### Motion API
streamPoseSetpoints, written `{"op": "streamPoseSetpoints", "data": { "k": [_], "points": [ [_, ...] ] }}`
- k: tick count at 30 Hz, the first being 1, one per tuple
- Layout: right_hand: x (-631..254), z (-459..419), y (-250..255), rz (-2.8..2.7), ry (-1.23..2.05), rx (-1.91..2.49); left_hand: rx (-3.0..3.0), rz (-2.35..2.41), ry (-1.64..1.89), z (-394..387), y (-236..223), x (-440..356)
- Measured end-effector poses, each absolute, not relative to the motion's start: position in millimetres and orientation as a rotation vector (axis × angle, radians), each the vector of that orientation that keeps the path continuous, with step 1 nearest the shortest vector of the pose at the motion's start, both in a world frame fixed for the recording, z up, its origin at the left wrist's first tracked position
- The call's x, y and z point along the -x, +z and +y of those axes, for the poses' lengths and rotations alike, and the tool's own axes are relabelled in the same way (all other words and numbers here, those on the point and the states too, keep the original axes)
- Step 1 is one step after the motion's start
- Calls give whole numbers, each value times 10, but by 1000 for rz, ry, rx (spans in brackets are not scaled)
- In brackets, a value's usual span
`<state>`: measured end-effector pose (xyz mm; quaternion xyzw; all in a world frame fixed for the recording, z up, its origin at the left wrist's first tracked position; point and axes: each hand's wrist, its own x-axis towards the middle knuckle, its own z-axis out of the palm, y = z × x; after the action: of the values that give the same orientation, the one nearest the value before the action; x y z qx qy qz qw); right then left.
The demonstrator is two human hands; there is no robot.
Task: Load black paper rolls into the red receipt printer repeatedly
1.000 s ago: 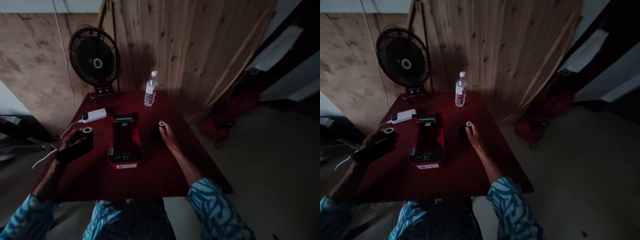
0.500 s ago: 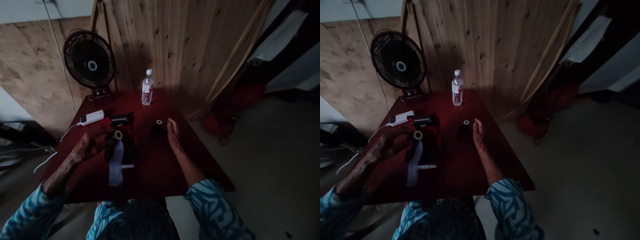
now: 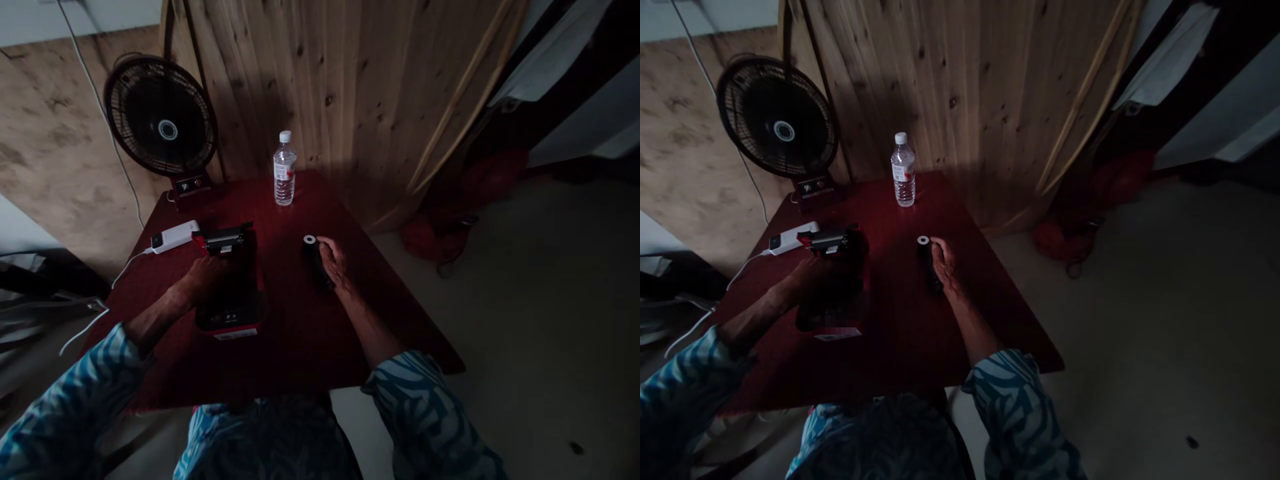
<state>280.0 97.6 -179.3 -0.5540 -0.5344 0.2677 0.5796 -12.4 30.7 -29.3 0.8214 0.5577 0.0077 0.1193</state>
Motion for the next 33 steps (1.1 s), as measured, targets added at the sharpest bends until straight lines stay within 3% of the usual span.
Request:
{"op": "streamPoseSetpoints", "data": {
  "k": [9, 16, 23, 27, 33],
  "points": [
    [-2880, 1002, -1817, -1152, 650, 1330, -2210, 1450, 352, -227, 52, 399],
    [-2928, 947, -1728, -1060, 682, 1328, -2571, 1305, 665, -573, -215, 381],
    [-3084, 773, -1313, -844, 501, 1268, -2800, 1237, 694, -772, -228, 289],
    [-2675, 451, -825, -1175, 366, 1103, -2856, 1235, 713, -861, -254, 265],
    [-1813, 544, -568, -1739, 637, 893, -2892, 1245, 677, -893, -325, 306]
  ]
}}
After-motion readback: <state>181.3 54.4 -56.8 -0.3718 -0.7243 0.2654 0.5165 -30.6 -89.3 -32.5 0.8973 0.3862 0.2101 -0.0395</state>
